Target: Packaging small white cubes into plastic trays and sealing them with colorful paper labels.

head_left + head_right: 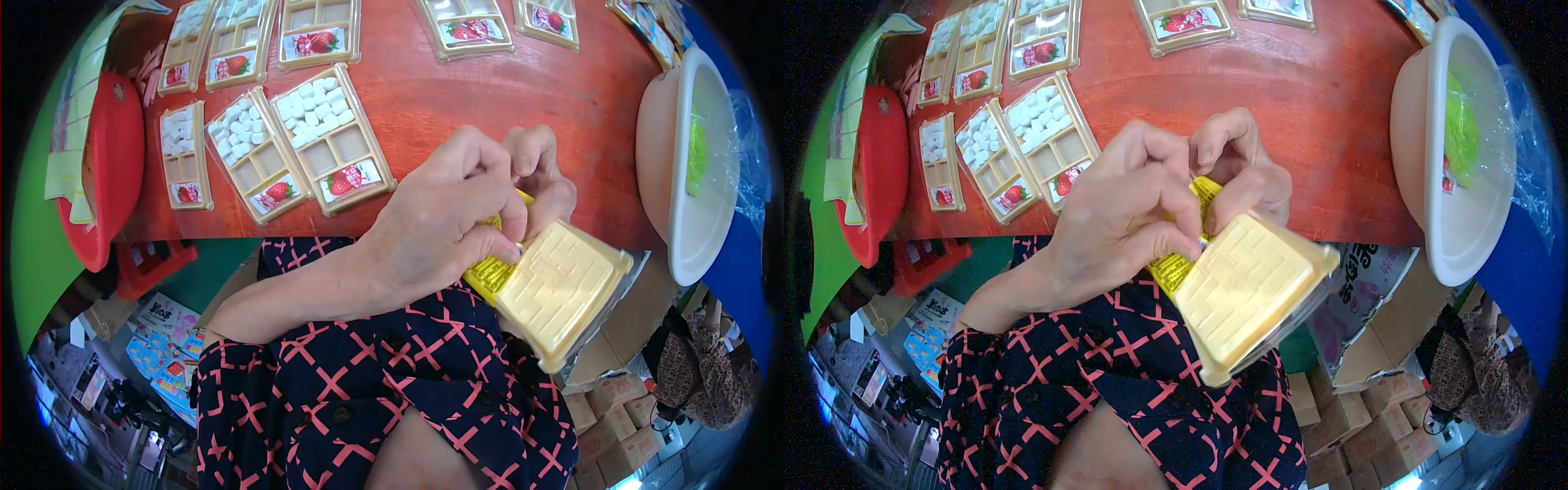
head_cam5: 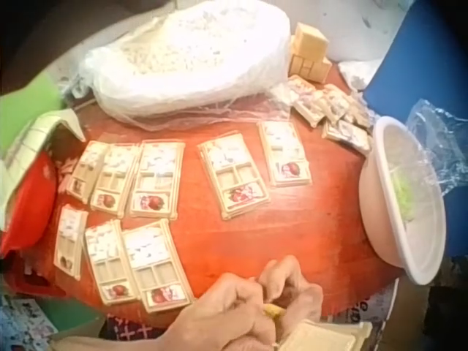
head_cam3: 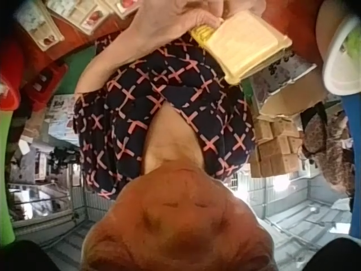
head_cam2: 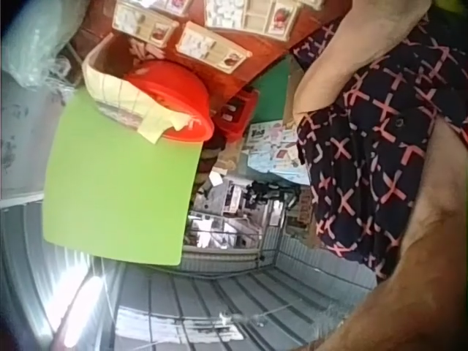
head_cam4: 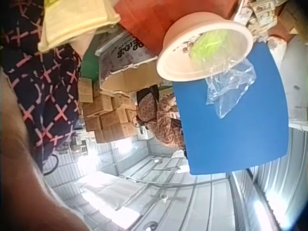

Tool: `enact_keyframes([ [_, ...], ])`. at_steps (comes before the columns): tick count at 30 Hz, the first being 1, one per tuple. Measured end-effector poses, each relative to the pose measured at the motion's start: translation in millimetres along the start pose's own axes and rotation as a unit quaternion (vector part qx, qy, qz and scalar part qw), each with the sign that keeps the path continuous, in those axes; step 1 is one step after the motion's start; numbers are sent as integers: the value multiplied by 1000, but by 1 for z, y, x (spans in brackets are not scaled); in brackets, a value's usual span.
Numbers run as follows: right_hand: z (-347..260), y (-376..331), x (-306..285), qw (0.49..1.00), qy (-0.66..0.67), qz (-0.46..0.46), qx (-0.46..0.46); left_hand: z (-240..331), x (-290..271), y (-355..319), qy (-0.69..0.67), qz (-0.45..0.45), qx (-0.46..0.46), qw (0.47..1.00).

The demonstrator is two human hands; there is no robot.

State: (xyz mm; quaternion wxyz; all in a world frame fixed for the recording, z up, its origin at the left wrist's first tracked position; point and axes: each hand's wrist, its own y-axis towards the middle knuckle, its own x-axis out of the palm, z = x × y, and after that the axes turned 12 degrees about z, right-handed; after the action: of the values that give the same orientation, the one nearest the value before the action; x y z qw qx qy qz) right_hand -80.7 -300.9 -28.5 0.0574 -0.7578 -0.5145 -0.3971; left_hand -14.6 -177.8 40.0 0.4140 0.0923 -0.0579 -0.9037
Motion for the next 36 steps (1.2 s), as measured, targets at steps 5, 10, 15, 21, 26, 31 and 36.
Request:
enact_keyframes([
  [5, -6, 7, 1, 982, -28, 154, 104, -8, -9, 13, 12, -12, 27, 999],
  [10, -23, 16, 10, 934, -93, 299, 172, -16, -9, 24, -253, -30, -288, 923],
  [15, -16, 17, 16, 908, -244, 285, 186, -44, 4, 29, -283, 50, -321, 902],
  [21, -7, 17, 15, 887, -377, 253, 81, -55, 9, 28, -305, 59, -340, 888],
  [26, -4, 11, 7, 897, -311, 297, 104, -59, 14, 23, -294, 73, -290, 908],
  [31, -2, 10, 7, 895, -289, 311, 140, -60, 14, 23, -253, 62, -270, 927],
  [36, -5, 29, 4, 876, -342, 329, 83, -53, 11, 24, -225, 52, -262, 937],
])
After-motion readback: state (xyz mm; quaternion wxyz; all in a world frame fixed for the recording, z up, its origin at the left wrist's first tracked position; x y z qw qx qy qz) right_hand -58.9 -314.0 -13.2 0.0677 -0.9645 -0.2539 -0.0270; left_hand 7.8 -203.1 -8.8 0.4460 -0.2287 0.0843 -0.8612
